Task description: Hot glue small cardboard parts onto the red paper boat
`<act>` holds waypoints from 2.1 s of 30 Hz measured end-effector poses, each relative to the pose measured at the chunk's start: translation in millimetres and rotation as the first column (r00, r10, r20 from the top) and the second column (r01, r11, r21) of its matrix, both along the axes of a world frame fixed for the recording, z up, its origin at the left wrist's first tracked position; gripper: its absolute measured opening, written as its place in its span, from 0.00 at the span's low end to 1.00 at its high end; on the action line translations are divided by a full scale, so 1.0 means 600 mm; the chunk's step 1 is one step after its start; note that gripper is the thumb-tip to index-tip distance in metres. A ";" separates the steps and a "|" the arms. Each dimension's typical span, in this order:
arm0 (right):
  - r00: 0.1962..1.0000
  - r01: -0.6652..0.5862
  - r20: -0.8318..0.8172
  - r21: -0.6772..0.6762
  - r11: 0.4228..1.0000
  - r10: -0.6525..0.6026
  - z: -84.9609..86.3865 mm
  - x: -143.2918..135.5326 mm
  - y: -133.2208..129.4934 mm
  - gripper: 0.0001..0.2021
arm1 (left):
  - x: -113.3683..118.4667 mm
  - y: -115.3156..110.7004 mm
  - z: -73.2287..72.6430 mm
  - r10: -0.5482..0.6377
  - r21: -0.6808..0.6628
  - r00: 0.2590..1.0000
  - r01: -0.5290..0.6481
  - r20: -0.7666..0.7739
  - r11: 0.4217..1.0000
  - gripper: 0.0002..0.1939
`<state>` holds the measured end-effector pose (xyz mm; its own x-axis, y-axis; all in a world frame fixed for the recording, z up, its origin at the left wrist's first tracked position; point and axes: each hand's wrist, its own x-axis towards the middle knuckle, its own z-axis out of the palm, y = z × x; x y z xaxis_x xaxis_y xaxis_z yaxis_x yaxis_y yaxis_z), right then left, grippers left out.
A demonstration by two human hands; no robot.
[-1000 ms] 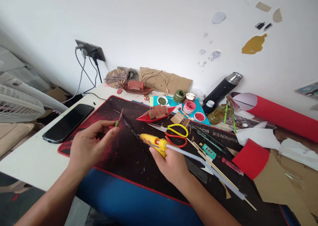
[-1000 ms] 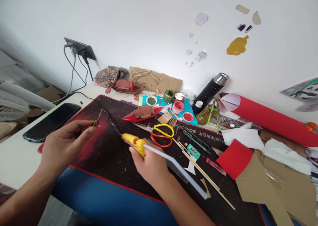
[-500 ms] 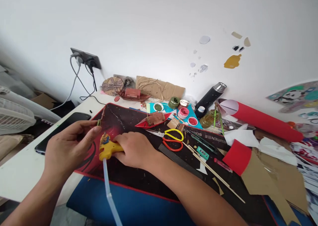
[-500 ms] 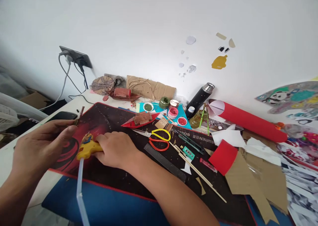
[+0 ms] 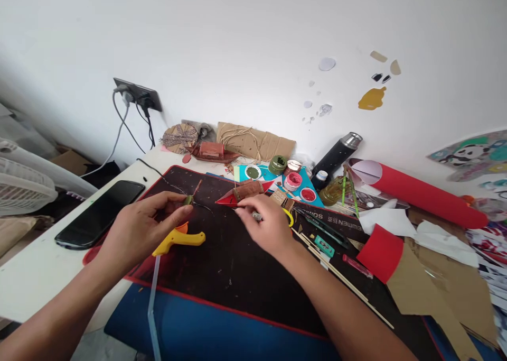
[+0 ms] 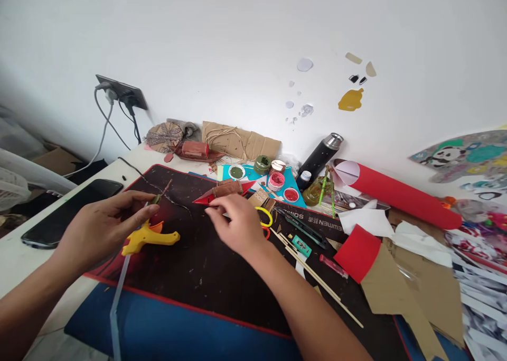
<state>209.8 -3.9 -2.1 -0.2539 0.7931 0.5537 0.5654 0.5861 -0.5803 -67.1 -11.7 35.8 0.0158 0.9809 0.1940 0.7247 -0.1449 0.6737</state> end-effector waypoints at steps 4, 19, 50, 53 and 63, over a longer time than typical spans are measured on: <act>0.987 0.162 0.005 -0.064 0.985 -0.162 0.006 0.081 0.026 0.12 | 0.022 0.013 0.003 -0.064 -0.048 0.998 0.064 0.006 0.997 0.26; 0.876 0.079 0.481 -0.106 0.991 -0.018 -0.032 0.101 0.122 0.46 | 0.057 0.046 -0.045 -0.172 -0.027 0.903 0.175 -0.393 0.984 0.23; 0.896 0.065 0.442 -0.043 0.997 -0.039 -0.064 0.108 0.131 0.32 | 0.095 0.050 -0.074 -0.050 0.058 0.756 0.116 -0.653 0.992 0.21; 0.897 0.066 0.441 -0.046 0.997 -0.039 -0.065 0.108 0.132 0.32 | 0.098 0.048 -0.074 -0.048 0.057 0.751 0.113 -0.658 0.992 0.22; 0.894 0.068 0.446 -0.044 0.997 -0.041 -0.067 0.108 0.133 0.32 | 0.094 0.048 -0.079 -0.033 0.098 0.735 0.134 -0.677 0.986 0.22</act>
<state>274.7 76.1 -42.5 -0.4183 0.8394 0.3470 0.8023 0.5206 -0.2922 -10.5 17.3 -11.4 0.2720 0.9351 0.2270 0.9610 -0.2762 -0.0138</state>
